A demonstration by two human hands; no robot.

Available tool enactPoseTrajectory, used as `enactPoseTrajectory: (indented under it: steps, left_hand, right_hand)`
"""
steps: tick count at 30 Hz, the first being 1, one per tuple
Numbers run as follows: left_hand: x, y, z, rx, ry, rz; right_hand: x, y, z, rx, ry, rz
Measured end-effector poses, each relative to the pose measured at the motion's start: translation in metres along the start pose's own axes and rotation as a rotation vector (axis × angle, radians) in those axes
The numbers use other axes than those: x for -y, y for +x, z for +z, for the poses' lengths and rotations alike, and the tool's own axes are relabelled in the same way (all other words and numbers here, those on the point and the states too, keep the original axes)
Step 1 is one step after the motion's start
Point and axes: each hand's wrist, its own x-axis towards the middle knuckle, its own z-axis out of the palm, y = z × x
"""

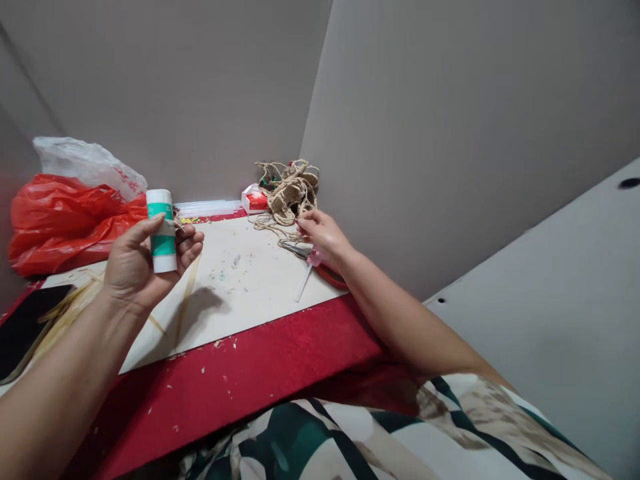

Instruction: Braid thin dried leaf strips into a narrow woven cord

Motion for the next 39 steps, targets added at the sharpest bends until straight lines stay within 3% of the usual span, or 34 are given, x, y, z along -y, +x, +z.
enactPoseTrajectory:
  steps: [4,9,14,21,27,32,35,39]
  left_hand:
    - [0.013,0.004,-0.008,-0.018,-0.002,-0.024]
    - [0.029,0.011,-0.02,-0.064,0.045,-0.075]
    - [0.047,0.015,-0.03,-0.061,0.081,-0.124]
    - [0.053,0.008,-0.038,-0.009,0.107,-0.111]
    - [0.052,0.002,-0.036,0.027,0.101,-0.126]
    - [0.053,0.0,-0.037,0.061,0.101,-0.153]
    - [0.055,-0.002,-0.036,0.092,0.119,-0.174]
    - [0.059,-0.006,-0.035,0.137,0.151,-0.174]
  right_hand:
    - [-0.001,-0.023,-0.038,-0.162,-0.229,-0.308]
    - [-0.017,-0.063,-0.082,-0.194,-0.565,-0.293]
    - [-0.036,-0.082,-0.092,-0.059,-0.917,-0.292]
    - [-0.043,-0.075,-0.08,0.059,-1.161,-0.26]
    - [-0.042,-0.074,-0.072,0.034,-1.206,-0.271]
    - [-0.022,-0.09,-0.042,0.001,-0.816,-0.486]
    - [-0.001,-0.104,-0.01,0.141,-0.551,-0.495]
    - [0.013,-0.112,0.036,0.38,-0.294,-0.357]
